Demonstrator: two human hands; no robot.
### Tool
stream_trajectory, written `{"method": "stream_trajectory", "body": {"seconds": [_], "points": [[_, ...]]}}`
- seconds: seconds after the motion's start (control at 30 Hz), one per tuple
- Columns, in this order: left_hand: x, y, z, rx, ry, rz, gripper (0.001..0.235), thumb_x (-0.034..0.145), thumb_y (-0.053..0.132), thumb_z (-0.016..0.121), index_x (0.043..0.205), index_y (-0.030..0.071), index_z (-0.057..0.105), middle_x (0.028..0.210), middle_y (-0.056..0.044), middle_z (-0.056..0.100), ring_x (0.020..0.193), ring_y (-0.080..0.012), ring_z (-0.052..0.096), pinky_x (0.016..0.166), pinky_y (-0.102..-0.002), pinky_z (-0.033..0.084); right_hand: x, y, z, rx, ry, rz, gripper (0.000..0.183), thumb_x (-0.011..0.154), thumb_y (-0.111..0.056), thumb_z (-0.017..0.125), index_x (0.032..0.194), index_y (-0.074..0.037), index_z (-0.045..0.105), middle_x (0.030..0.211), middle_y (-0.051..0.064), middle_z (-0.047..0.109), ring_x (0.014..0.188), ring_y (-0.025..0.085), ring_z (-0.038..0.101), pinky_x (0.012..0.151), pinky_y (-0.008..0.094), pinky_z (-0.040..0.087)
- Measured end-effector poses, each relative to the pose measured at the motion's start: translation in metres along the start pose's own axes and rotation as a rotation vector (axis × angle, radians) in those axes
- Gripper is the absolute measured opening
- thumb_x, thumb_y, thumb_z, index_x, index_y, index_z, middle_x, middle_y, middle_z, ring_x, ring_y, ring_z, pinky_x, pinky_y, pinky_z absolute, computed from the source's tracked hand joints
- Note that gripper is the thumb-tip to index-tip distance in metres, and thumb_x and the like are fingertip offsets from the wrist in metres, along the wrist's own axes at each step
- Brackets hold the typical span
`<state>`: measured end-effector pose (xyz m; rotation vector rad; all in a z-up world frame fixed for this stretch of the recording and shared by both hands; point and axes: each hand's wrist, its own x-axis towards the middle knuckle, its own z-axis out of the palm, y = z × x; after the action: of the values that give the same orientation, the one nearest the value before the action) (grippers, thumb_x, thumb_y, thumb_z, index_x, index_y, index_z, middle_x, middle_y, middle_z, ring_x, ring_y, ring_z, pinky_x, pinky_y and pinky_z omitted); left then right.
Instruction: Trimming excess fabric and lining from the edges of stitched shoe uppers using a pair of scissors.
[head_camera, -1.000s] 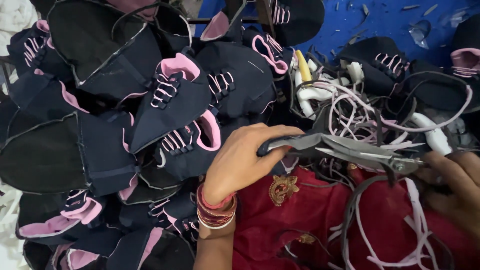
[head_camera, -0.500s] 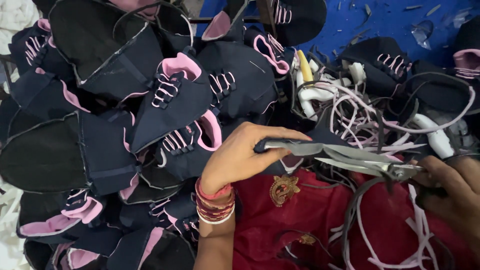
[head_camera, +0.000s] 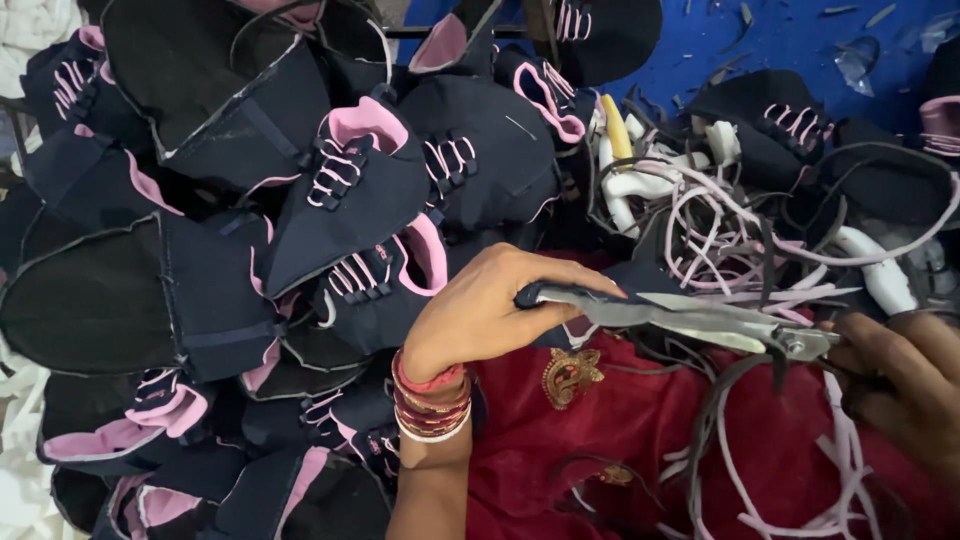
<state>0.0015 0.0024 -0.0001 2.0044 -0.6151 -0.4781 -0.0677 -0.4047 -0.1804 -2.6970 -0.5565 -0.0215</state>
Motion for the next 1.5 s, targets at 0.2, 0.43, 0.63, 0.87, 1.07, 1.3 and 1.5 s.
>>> {"method": "stream_trajectory", "body": {"seconds": [0.2,0.43,0.63,0.87,1.07,1.3,1.5], "points": [[-0.001,-0.007,-0.004,-0.002,-0.013,-0.011,0.036,0.086,0.001,0.07,0.118,0.016,0.076,0.085,-0.006,0.079,0.066,-0.013,0.072,0.063,-0.026,0.052,0.005,0.003,0.002,0.036,0.046,-0.01,0.065,0.055,-0.015,0.09,0.116,-0.01,0.069,0.084,0.006,0.06,0.066,0.019,0.062,0.056,0.035,0.05],[0.0,-0.008,0.002,0.065,-0.026,0.016,0.037,0.083,0.003,0.072,0.118,0.017,0.076,0.093,-0.007,0.079,0.066,-0.0181,0.073,0.062,-0.028,0.052,0.007,0.0,-0.007,-0.107,-0.098,0.003,0.074,0.046,-0.02,0.088,0.118,-0.012,0.07,0.092,-0.001,0.064,0.075,0.016,0.064,0.07,0.035,0.054],[0.002,-0.01,0.007,0.077,-0.02,0.124,0.037,0.083,0.003,0.071,0.118,0.013,0.075,0.102,-0.008,0.079,0.085,-0.0231,0.077,0.074,-0.029,0.057,-0.008,0.009,0.011,-0.053,-0.094,-0.089,0.05,0.066,-0.017,0.083,0.114,-0.013,0.07,0.102,-0.001,0.065,0.078,0.011,0.065,0.063,0.031,0.054],[0.006,-0.008,0.011,0.101,-0.079,0.063,0.035,0.083,0.006,0.072,0.116,0.014,0.076,0.095,-0.009,0.079,0.076,-0.0232,0.075,0.068,-0.031,0.054,0.003,-0.015,-0.004,-0.093,-0.095,-0.099,0.042,0.068,-0.014,0.076,0.108,-0.017,0.064,0.113,0.002,0.066,0.084,0.011,0.063,0.072,0.028,0.055],[0.004,-0.005,0.015,0.099,-0.093,0.066,0.038,0.082,0.006,0.07,0.119,0.014,0.075,0.088,-0.008,0.078,0.073,-0.0215,0.075,0.068,-0.03,0.055,-0.001,-0.012,0.004,-0.129,-0.068,-0.152,0.043,0.068,-0.018,0.079,0.111,-0.014,0.071,0.112,-0.002,0.066,0.084,0.012,0.061,0.071,0.031,0.052],[0.005,-0.008,0.017,0.052,-0.068,0.11,0.031,0.089,0.01,0.071,0.12,0.014,0.075,0.088,-0.007,0.077,0.071,-0.0199,0.074,0.066,-0.029,0.055,0.019,-0.058,-0.021,0.0,0.021,0.042,0.063,0.06,-0.01,0.079,0.123,-0.009,0.072,0.084,0.004,0.063,0.071,0.017,0.065,0.065,0.034,0.051],[0.007,0.009,0.013,0.06,0.208,0.045,0.029,0.092,0.013,0.072,0.121,0.015,0.075,0.079,-0.006,0.075,0.057,-0.0107,0.063,0.054,-0.028,0.047,-0.001,-0.015,0.047,0.973,0.236,0.454,0.019,0.098,-0.004,0.08,0.1,0.003,0.063,0.075,0.014,0.063,0.064,0.018,0.059,0.064,0.034,0.045]]}}
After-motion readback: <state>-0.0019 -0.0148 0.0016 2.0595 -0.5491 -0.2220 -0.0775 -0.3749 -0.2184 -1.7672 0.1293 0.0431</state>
